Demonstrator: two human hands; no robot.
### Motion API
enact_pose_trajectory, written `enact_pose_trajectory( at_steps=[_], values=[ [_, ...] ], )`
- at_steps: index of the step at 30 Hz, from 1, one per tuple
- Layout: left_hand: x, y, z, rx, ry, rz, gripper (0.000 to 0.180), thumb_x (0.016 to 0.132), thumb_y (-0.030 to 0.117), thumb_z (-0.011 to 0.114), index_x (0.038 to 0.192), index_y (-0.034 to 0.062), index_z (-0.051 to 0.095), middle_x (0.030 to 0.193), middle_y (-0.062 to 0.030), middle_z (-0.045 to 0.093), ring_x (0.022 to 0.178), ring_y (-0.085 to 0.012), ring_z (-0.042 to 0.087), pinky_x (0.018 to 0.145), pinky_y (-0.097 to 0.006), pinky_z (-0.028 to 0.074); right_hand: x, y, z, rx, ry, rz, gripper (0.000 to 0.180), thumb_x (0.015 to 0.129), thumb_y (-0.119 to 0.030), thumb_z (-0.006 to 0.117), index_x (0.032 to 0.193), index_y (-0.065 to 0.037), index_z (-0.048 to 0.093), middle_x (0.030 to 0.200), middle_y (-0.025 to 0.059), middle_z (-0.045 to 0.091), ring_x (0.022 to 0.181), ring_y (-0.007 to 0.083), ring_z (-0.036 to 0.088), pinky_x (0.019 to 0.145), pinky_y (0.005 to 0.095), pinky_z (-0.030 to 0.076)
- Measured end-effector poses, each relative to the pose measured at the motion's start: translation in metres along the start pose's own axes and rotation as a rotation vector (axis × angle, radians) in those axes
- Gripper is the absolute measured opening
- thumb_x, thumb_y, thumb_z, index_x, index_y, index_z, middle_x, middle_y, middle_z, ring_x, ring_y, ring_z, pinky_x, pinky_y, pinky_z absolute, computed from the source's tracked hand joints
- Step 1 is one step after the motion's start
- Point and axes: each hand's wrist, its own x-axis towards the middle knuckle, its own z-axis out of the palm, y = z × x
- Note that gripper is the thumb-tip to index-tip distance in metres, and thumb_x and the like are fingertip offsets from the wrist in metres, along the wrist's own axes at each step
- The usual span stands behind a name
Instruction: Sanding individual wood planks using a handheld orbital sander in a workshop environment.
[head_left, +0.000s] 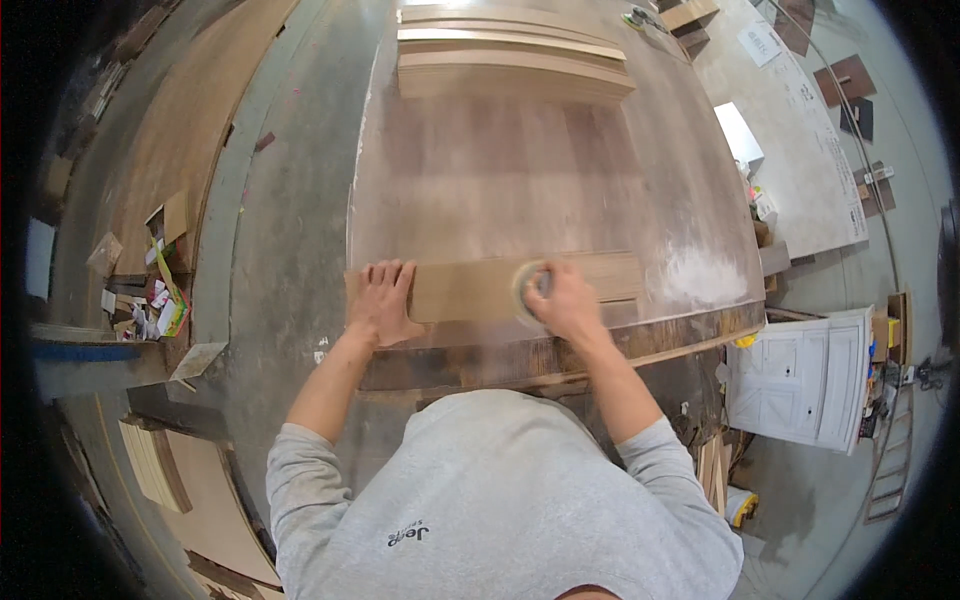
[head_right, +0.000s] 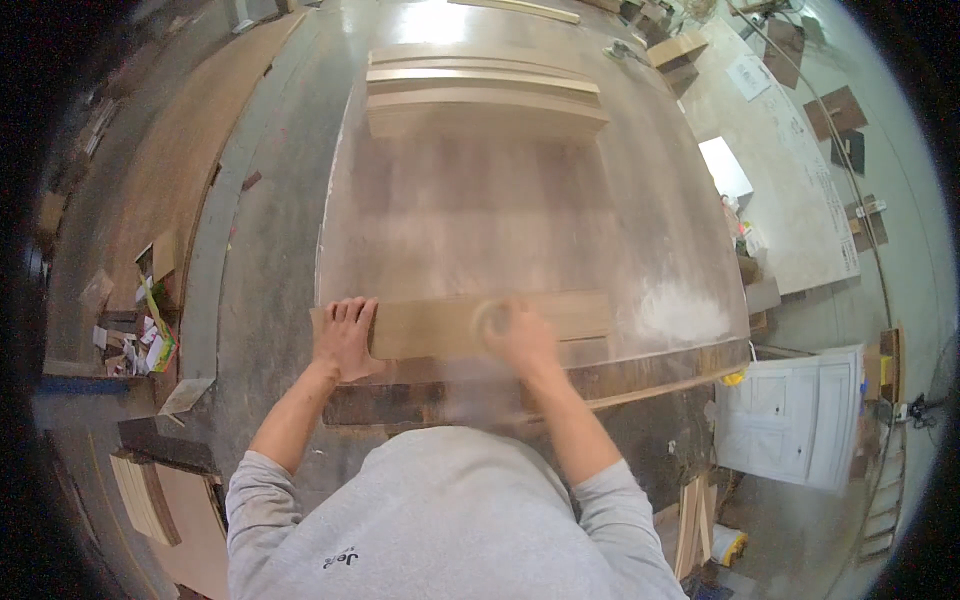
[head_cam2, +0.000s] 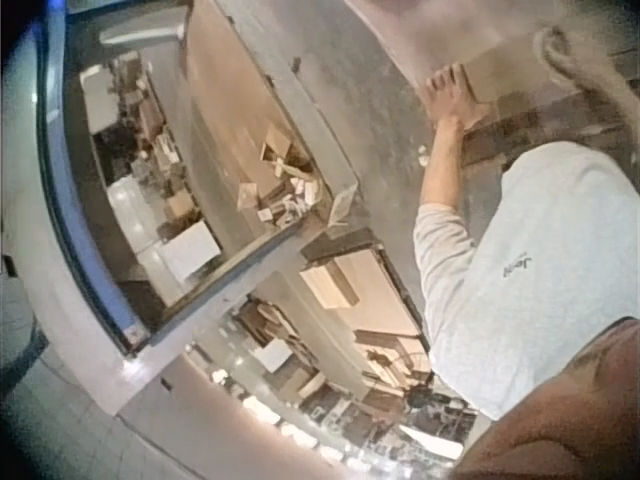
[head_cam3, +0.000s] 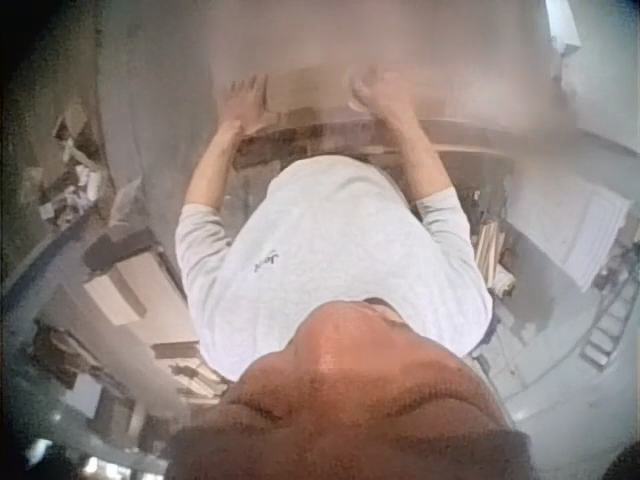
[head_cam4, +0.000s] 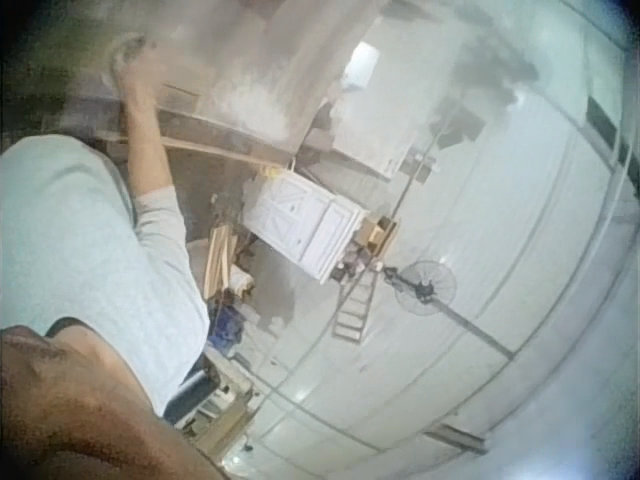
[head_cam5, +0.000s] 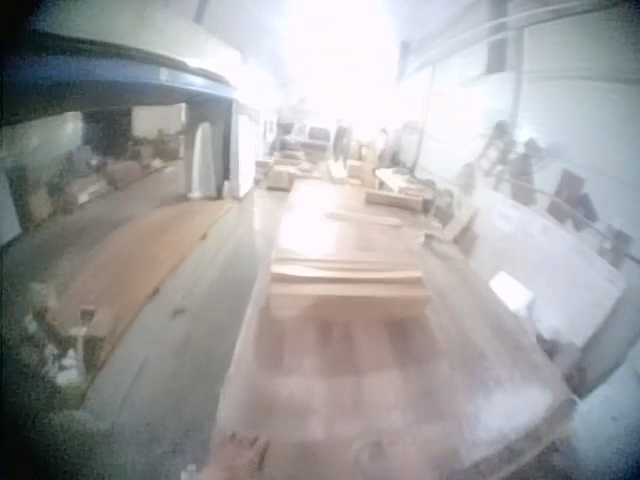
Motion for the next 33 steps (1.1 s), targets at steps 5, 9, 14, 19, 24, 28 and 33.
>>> enact_pose_trajectory(
  at_steps=[5,9,14,19,24,28,33],
  values=[
    [-0.006,0.0,-0.002,0.027,-0.022,-0.036,0.113,0.059,0.056,0.087,0.15,0.0072,0.041,0.143,-0.0146,0.046,0.138,-0.0321,0.04,0.119,-0.048,0.026,-0.004,-0.07,0.021,0.014,-0.127,-0.106,0.045,0.091,-0.041,0.067,0.125,-0.011,0.065,0.128,0.0172,0.064,0.107,0.0414,0.069,0.094,0.0501,0.055],
    [-0.007,-0.002,0.001,0.018,-0.03,-0.03,0.11,0.062,0.055,0.085,0.151,0.0072,0.04,0.142,-0.0139,0.047,0.138,-0.0321,0.04,0.12,-0.051,0.025,0.009,0.018,-0.006,0.033,0.094,0.1,0.044,0.091,-0.039,0.069,0.121,-0.005,0.065,0.12,0.0217,0.068,0.106,0.0412,0.068,0.093,0.0481,0.055],
    [-0.003,0.005,-0.002,0.003,-0.042,-0.016,0.107,0.066,0.055,0.083,0.151,0.0069,0.039,0.143,-0.0139,0.047,0.14,-0.0326,0.039,0.12,-0.052,0.024,0.002,0.023,-0.014,-0.017,0.095,0.143,0.052,0.092,-0.039,0.069,0.132,-0.006,0.063,0.129,0.0243,0.066,0.119,0.0408,0.065,0.102,0.0485,0.053],
    [-0.004,0.003,-0.004,-0.042,-0.058,-0.057,0.116,0.06,0.057,0.088,0.152,0.0073,0.038,0.144,-0.0134,0.046,0.14,-0.0326,0.038,0.121,-0.051,0.024,-0.021,-0.08,0.026,0.025,-0.093,-0.095,0.038,0.091,-0.038,0.068,0.119,-0.012,0.064,0.124,0.0209,0.065,0.103,0.0454,0.069,0.088,0.0548,0.057],
    [-0.006,0.001,-0.003,0.014,-0.065,-0.047,0.112,0.063,0.055,0.086,0.152,0.007,0.038,0.144,-0.0127,0.047,0.14,-0.0313,0.039,0.12,-0.05,0.024,0.01,-0.015,0.009,0.003,0.113,-0.05,0.045,0.091,-0.04,0.068,0.123,-0.008,0.063,0.127,0.0207,0.063,0.114,0.0449,0.065,0.099,0.051,0.054],
    [0.0,0.006,-0.006,0.002,-0.085,-0.029,0.108,0.066,0.053,0.084,0.152,0.0068,0.038,0.143,-0.0124,0.048,0.139,-0.0297,0.04,0.119,-0.051,0.024,0.035,0.021,-0.027,-0.059,0.088,0.121,0.052,0.092,-0.041,0.068,0.131,-0.006,0.062,0.126,0.0257,0.063,0.117,0.0436,0.063,0.102,0.0492,0.052],
    [-0.002,0.006,-0.008,0.005,-0.06,-0.036,0.109,0.064,0.054,0.084,0.152,0.0067,0.039,0.143,-0.0124,0.048,0.139,-0.0294,0.04,0.119,-0.051,0.024,0.028,-0.053,0.028,-0.01,0.03,-0.12,0.051,0.091,-0.04,0.069,0.131,-0.01,0.06,0.127,0.0242,0.062,0.114,0.0449,0.065,0.097,0.052,0.054]
  ],
)
